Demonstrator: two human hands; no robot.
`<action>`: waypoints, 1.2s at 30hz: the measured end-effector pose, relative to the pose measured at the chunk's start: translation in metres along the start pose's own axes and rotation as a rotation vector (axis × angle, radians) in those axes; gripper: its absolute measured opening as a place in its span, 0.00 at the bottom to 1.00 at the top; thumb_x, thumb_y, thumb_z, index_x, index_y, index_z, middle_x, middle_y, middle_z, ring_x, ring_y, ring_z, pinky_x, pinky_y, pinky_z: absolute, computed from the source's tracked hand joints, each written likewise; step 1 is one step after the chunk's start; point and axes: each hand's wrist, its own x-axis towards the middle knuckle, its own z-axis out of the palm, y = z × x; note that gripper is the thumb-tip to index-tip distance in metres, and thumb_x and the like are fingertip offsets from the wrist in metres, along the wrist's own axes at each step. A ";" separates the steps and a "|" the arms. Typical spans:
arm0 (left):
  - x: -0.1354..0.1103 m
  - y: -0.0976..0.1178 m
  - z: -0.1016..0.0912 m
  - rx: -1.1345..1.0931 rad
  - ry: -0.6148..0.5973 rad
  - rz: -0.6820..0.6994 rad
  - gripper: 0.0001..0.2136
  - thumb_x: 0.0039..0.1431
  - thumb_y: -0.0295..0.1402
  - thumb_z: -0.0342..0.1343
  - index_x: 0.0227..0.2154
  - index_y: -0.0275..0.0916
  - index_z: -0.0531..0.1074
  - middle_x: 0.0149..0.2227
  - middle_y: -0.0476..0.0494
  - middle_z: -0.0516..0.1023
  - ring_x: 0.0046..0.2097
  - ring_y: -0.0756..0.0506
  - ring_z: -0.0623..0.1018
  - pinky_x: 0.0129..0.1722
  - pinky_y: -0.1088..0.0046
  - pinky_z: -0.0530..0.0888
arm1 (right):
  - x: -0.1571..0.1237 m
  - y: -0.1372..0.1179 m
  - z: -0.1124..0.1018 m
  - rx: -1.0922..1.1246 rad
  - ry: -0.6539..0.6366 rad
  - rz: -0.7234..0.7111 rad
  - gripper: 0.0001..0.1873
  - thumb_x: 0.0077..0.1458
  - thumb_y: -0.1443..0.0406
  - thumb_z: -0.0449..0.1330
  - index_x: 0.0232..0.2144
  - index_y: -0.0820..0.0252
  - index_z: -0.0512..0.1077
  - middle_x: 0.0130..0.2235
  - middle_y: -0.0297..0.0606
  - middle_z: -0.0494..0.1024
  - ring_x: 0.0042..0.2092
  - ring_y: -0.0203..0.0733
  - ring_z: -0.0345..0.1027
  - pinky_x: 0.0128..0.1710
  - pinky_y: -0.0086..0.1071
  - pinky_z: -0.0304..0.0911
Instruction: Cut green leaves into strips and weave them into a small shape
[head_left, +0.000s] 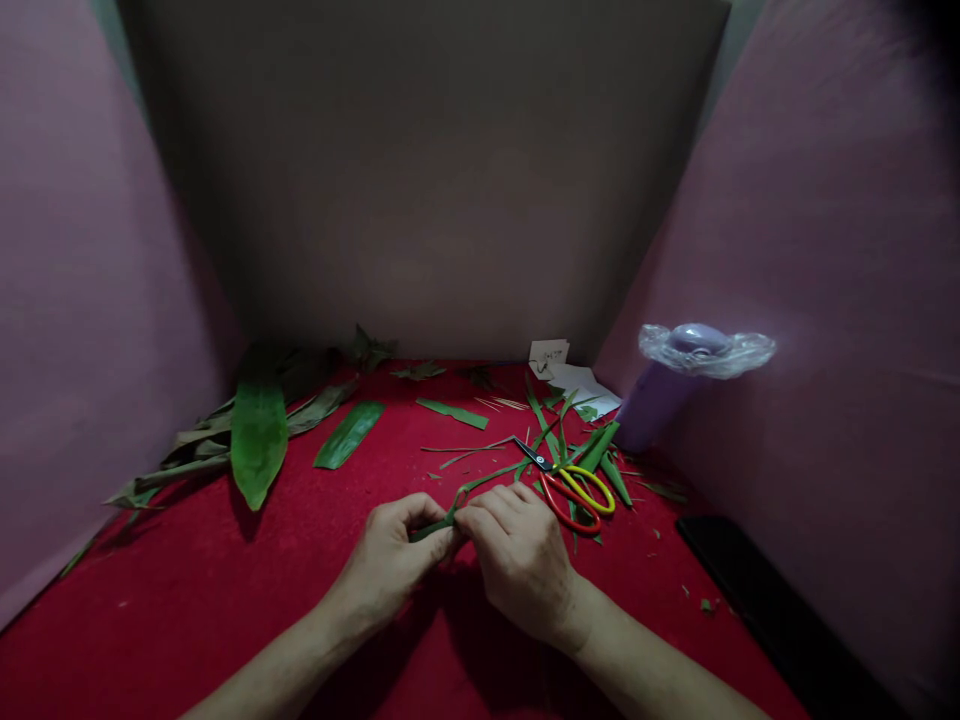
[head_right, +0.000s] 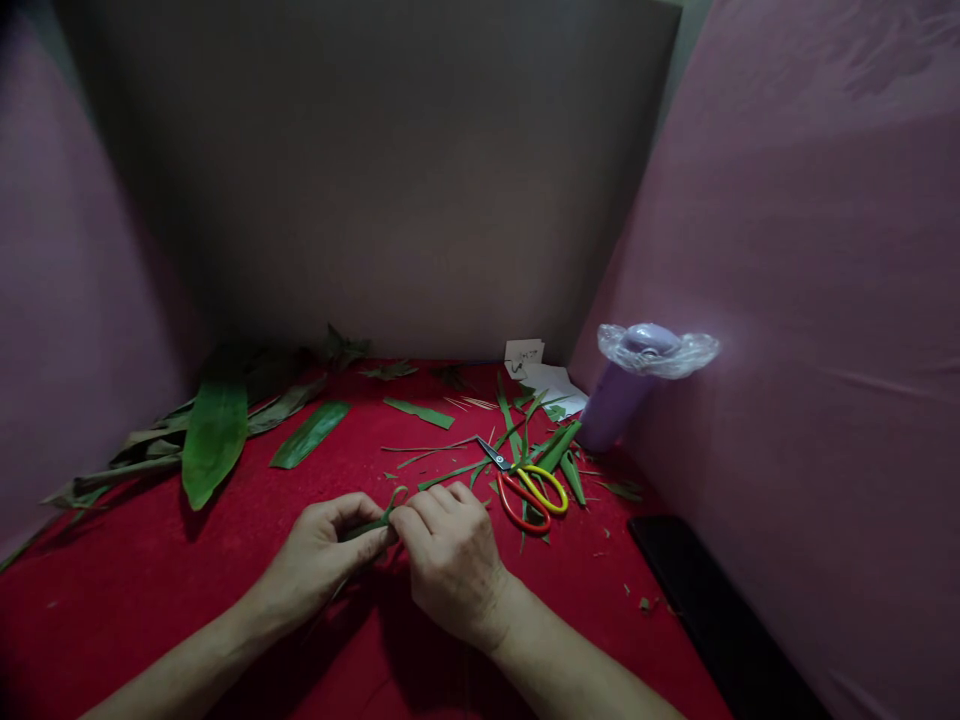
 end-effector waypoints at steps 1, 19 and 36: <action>0.001 0.000 0.000 -0.002 0.006 -0.003 0.08 0.46 0.33 0.59 0.20 0.35 0.67 0.18 0.54 0.66 0.21 0.54 0.63 0.21 0.79 0.59 | 0.000 0.000 0.001 0.019 -0.003 0.010 0.09 0.56 0.71 0.48 0.35 0.63 0.68 0.30 0.40 0.72 0.32 0.41 0.61 0.32 0.34 0.51; 0.004 0.005 -0.011 0.192 0.026 -0.027 0.05 0.44 0.29 0.56 0.18 0.35 0.70 0.16 0.50 0.70 0.22 0.51 0.67 0.23 0.76 0.61 | 0.008 0.010 -0.016 0.091 0.021 0.039 0.08 0.57 0.72 0.51 0.34 0.62 0.69 0.33 0.40 0.74 0.35 0.40 0.64 0.35 0.34 0.54; 0.007 0.003 -0.019 -0.130 -0.098 -0.211 0.08 0.44 0.33 0.59 0.19 0.36 0.67 0.13 0.50 0.71 0.15 0.55 0.62 0.16 0.78 0.53 | 0.004 0.000 -0.011 0.469 0.032 0.253 0.09 0.59 0.67 0.50 0.39 0.62 0.69 0.31 0.38 0.72 0.31 0.37 0.64 0.32 0.31 0.58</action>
